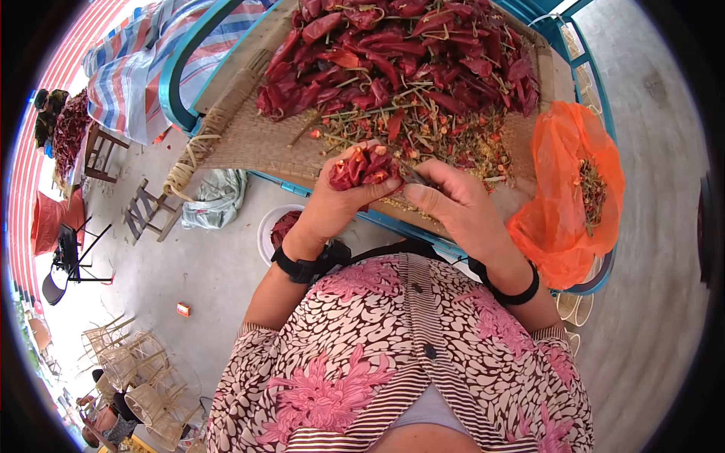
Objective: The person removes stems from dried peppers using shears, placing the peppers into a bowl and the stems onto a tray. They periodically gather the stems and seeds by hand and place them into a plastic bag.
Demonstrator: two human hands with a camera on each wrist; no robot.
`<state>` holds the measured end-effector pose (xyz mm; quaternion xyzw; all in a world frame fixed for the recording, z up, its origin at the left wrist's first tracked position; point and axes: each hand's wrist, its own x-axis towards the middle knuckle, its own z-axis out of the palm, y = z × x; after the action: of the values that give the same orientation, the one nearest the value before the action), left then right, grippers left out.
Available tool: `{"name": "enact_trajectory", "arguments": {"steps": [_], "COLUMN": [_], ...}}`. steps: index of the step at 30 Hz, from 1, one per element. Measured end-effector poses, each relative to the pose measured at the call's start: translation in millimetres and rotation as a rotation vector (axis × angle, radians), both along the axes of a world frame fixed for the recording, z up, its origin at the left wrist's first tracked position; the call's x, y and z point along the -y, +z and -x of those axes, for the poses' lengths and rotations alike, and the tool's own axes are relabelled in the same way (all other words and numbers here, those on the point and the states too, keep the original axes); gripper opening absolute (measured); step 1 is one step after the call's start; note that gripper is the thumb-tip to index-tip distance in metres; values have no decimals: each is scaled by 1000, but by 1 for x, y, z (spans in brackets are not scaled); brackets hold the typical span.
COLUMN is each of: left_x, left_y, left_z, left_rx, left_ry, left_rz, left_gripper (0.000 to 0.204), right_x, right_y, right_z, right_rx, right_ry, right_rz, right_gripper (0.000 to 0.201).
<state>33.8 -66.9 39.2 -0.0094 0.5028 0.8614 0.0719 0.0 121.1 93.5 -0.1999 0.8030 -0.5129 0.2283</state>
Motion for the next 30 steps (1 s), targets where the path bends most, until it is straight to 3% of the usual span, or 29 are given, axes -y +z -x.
{"name": "enact_trajectory", "arguments": {"steps": [4,6,8,10,13,16,19,22,26,29,30], "left_x": [-1,0,0,1,0,-3,-1,-6,-6,-5,-7], "left_y": [-1,-6,-13,-18,-5,-6,-19,-25,-23,-23,-22], "left_z": [-1,-1,0,0,-5,-5,-3,-7,-4,1,1], "left_rx": [-33,-47,-34,6,143,163,122,129,149,151,154], "left_ry": [-1,-3,-14,-36,-89,-91,-219,-116,-59,-57,-52], "left_rz": [177,158,125,80,179,95,-20,-69,-121,-106,-105], "left_gripper": [26,27,27,27,28,28,28,28,30,32,32], "right_x": [-3,-6,-4,5,3,-3,-22,-46,-55,-51,-41], "right_y": [-3,-3,-5,-11,-12,-14,-10,-11,-31,-36,-21], "right_z": [0,-1,-8,-21,-20,-17,-8,19,31,25,16], "right_rx": [1,420,481,183,-389,-106,883,610,1307,939,683], "right_ry": [9,-29,-103,-210,-216,-179,-160,-456,-615,-398,-350], "right_rz": [-71,179,255,156,-63,-1,683,838,1199,962,744], "right_gripper": [32,32,31,31,31,29,27,28,35,35,32]}}
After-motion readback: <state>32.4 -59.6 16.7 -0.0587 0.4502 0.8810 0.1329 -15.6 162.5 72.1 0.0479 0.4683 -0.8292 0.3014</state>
